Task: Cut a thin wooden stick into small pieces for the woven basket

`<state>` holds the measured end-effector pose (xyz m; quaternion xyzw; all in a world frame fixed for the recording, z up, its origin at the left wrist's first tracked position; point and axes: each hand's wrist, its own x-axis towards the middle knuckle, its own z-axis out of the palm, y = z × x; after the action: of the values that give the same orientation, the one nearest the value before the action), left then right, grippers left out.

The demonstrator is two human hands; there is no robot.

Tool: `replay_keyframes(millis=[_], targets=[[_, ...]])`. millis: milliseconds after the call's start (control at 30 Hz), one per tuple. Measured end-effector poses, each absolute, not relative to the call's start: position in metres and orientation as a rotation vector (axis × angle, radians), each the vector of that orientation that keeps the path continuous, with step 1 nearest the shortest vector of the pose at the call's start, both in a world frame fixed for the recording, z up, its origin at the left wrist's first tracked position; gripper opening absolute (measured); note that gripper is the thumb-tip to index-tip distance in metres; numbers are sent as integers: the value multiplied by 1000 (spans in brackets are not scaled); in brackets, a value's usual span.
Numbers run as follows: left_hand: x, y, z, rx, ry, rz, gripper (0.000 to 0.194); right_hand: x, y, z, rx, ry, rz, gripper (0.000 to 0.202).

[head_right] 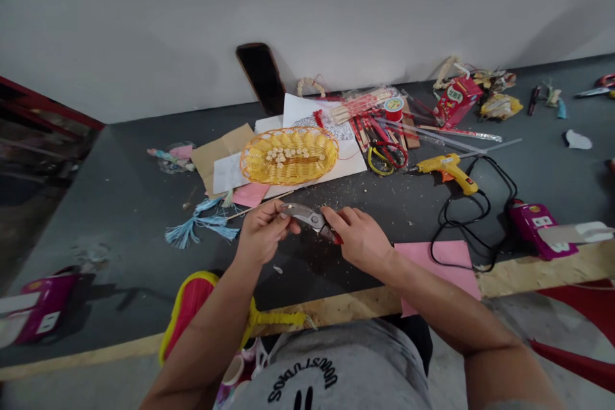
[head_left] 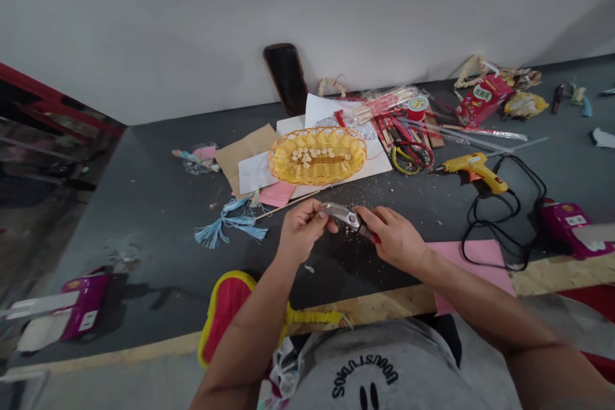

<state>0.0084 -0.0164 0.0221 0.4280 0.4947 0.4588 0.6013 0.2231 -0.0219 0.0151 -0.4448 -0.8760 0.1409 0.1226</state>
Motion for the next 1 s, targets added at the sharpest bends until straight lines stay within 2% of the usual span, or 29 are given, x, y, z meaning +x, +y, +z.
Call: replay_keyframes(millis=[300,567,667,767,867,1000], targets=[[21,-19,22,1211,1250,1040,27,222,-18,18,-1447,-2465,323,52],[15,-9,15,1348,1470,1011,22,239,-1,5,-1472,-2101,490,49],[16,-8,13,1373,1480,996,22,243,4,9,-1445,-2054,528,41],[18,-9,14,1425,1499,976,20,255,15,15,-1610,-1881,509,31],[18,-10,14,1539,1551,942,19,272,29,16,-1856,-1779,416,31],[17,-10,12,1697,1597,907,20,284,43,9,-1993,-1910,281,34]])
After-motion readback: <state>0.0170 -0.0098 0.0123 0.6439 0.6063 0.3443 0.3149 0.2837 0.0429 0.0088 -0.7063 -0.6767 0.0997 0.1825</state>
